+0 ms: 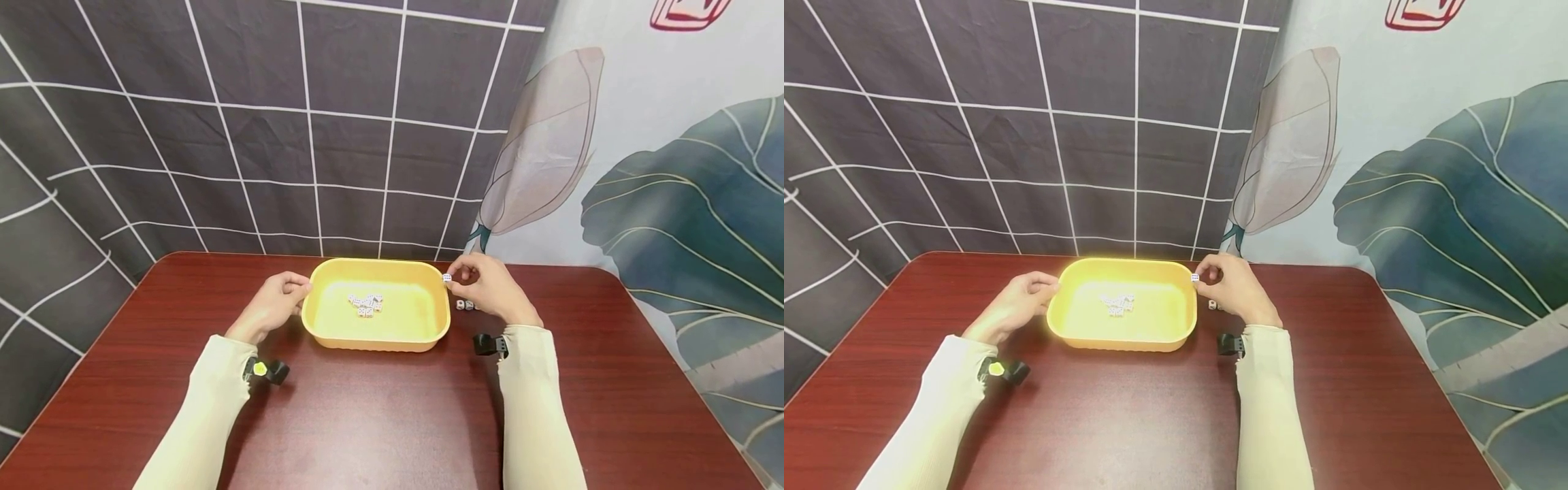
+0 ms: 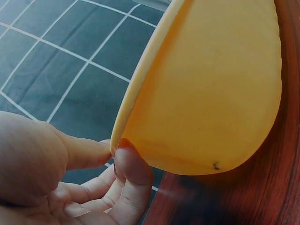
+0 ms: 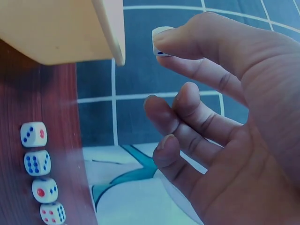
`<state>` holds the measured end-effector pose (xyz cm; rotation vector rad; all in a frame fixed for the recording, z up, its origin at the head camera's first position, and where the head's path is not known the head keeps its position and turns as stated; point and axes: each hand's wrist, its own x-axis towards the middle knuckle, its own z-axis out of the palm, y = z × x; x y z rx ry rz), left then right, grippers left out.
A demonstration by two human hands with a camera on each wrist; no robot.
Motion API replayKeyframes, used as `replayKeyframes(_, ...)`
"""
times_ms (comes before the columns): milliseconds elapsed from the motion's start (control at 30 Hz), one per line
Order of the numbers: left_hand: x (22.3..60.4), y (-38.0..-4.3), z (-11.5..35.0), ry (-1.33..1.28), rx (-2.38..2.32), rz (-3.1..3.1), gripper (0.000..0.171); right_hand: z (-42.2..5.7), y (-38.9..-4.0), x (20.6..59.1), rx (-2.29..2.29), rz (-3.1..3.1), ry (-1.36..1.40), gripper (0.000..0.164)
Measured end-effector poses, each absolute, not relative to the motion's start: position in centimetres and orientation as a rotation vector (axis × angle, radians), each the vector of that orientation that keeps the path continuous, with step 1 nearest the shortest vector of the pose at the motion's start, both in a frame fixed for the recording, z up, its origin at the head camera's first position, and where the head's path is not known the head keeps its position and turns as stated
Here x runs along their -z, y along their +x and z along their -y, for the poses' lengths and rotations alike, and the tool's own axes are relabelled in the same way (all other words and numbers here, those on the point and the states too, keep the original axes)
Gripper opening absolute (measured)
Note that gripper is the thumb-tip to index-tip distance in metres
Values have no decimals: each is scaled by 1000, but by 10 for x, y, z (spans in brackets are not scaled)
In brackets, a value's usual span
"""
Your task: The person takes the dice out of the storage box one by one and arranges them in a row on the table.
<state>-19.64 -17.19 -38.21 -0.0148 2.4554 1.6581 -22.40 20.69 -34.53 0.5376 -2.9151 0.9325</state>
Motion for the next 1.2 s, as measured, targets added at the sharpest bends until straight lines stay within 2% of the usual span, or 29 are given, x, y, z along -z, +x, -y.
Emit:
replayKeyframes(833, 385, -198, 174, -24, -1643, -2471, 30, -255, -222, 355, -931, 2902, 366, 15)
replayKeyframes(1200, 385, -198, 173, -14, -1658, -2467, 32, -270, -218, 362, -887, 2910, 278, 12)
